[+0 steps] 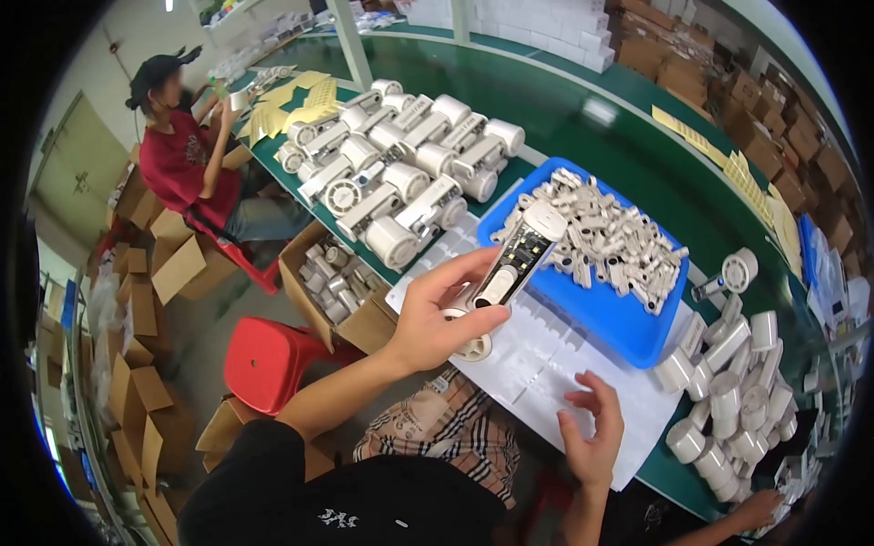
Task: The person assembles portable fans by attaching components to the fan bodies, peeling stickers from a sheet to apply onto the fan bases, and stacking the fans on the table.
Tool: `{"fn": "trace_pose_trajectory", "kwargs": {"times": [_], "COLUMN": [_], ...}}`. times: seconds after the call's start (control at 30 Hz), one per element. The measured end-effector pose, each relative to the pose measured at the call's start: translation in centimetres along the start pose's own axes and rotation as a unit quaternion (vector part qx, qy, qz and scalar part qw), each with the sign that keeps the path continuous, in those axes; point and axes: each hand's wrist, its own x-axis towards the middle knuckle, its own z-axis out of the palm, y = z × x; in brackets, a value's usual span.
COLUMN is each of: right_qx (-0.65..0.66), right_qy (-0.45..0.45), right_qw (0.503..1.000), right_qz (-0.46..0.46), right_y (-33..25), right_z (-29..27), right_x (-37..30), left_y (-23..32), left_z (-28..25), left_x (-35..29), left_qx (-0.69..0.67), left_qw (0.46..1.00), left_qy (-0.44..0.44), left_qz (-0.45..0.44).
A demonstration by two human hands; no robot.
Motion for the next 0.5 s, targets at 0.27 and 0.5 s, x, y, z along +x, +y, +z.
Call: {"fn": "trace_pose_trajectory", "kwargs": {"times": [0.27,0.5], "right_qx": [-0.064,-0.082], "right_qy": [-0.069,-0.076], "right_qw": [0.995,0.991], "right_qz": [-0.032,-0.071], "right_y": [-0.4,-0.7], "right_z": [2.4,5.3], "right_x": [0.8,1.4], "left_y": [4.5,6.6], "left_z": [-7.9,-15.8], "left_x": [1.2,2.1], "left_qx": [0.085,0.029], "left_qw": [0.989,0.953], "left_qy": [0.092,0.200], "left_qz": [0.083,0.227]}}
